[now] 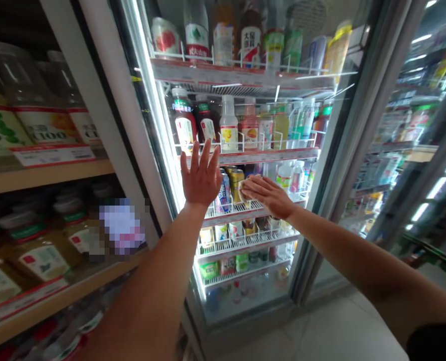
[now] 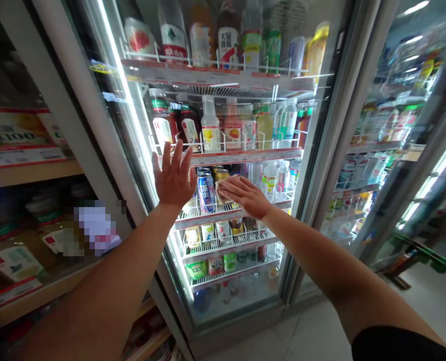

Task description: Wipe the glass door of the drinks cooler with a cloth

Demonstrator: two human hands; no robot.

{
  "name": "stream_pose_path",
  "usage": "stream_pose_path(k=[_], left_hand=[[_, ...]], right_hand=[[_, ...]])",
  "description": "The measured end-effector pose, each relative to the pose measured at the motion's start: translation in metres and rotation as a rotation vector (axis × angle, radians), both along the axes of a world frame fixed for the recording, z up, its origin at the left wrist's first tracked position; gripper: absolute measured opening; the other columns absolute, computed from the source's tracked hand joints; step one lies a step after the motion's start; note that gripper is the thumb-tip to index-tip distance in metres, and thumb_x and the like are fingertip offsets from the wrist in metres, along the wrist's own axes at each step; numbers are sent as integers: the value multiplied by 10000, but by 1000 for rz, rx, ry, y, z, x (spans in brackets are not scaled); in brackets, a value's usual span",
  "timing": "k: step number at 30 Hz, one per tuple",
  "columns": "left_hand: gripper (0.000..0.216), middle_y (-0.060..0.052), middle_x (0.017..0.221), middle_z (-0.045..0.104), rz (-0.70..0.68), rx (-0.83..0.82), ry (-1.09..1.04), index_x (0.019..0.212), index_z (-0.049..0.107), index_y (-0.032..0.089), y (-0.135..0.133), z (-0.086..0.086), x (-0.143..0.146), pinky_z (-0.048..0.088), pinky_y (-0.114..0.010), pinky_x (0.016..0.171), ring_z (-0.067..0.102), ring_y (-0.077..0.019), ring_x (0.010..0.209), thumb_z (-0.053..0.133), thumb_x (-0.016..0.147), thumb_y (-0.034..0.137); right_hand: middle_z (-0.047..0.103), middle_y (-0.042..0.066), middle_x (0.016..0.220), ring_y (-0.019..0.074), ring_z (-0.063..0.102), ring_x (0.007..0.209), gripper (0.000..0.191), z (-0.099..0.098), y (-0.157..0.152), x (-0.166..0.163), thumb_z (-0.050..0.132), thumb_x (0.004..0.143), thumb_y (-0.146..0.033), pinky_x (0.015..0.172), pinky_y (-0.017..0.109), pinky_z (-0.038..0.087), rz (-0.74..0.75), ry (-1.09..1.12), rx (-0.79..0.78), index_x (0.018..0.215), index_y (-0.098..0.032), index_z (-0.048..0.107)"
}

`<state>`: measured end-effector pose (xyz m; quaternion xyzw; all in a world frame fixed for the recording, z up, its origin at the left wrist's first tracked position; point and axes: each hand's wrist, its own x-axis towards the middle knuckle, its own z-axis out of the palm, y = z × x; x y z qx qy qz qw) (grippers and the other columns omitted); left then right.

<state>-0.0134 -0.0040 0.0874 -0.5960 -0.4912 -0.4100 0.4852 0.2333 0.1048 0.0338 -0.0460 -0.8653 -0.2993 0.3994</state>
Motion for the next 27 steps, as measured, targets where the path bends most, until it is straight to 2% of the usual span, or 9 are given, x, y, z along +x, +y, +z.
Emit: stream_pose_path(k=[4, 7, 9, 11, 13, 17, 20, 24, 27], left_hand=[[637, -47, 1661, 333, -15, -11, -37, 1581, 376, 269, 0, 0, 2, 44, -602, 1313, 166, -275, 1589, 500, 957, 224], [649, -45, 1661, 335, -7, -27, -44, 1585, 369, 282, -2, 0, 2, 38, -600, 1312, 168, -278, 1588, 508, 954, 224], [657, -46, 1661, 336, 4, -22, -33, 1590, 360, 286, -2, 0, 2, 33, -589, 1314, 162, -273, 1590, 513, 954, 227], [659, -51, 1660, 336, 18, -8, -17, 1594, 353, 281, -2, 0, 2, 37, -579, 1316, 154, -266, 1591, 513, 957, 229], [651, -55, 1658, 339, 35, 5, -7, 1594, 354, 273, -2, 1, 2, 49, -571, 1317, 155, -262, 1590, 507, 962, 230], [646, -50, 1656, 343, 40, -5, -21, 1592, 358, 286, -3, 1, 2, 42, -562, 1317, 169, -264, 1588, 511, 966, 243], [643, -54, 1655, 342, 55, -11, -19, 1594, 354, 283, -3, 1, 2, 37, -556, 1317, 167, -261, 1587, 508, 971, 250], [639, -61, 1651, 347, 79, 18, 18, 1595, 351, 272, -3, 1, 1, 58, -556, 1315, 168, -253, 1587, 500, 974, 255], [628, -63, 1643, 360, 82, 34, 18, 1588, 368, 273, -3, 1, 1, 79, -559, 1313, 176, -250, 1585, 501, 974, 264]], right_hand=[[430, -57, 1630, 213, 374, 1527, 773, 31, 11, 7, 466, 1024, -91, 1280, 476, 339, -9, 205, -50, 1623, -454, 139], [378, -33, 1660, 231, 313, 1556, 786, 14, 11, 6, 452, 1014, -69, 1277, 496, 335, -10, 325, -94, 1629, -432, 123], [428, -20, 1632, 202, 310, 1555, 780, -10, 7, 7, 463, 1013, -75, 1279, 473, 332, 24, 218, -80, 1635, -388, 110], [497, -41, 1585, 151, 364, 1526, 760, -24, 6, 10, 480, 1026, -113, 1277, 409, 335, 87, -17, -33, 1635, -364, 100], [509, -54, 1574, 135, 381, 1514, 752, -20, 10, 14, 495, 1030, -135, 1282, 388, 322, 107, -109, -3, 1632, -366, 107], [413, -31, 1637, 183, 307, 1555, 789, 11, 22, 19, 491, 1002, -61, 1296, 444, 293, 36, 249, -33, 1629, -391, 142], [376, -6, 1658, 208, 270, 1569, 782, 2, 20, 19, 480, 997, -50, 1294, 465, 301, 21, 396, -65, 1635, -365, 154], [526, -22, 1562, 148, 348, 1532, 723, -28, 13, 24, 459, 1025, -97, 1282, 396, 336, 93, 53, 6, 1638, -317, 146], [546, -38, 1545, 163, 398, 1509, 752, -12, 18, 32, 467, 1014, -77, 1269, 432, 370, 68, 51, -4, 1634, -360, 147]])
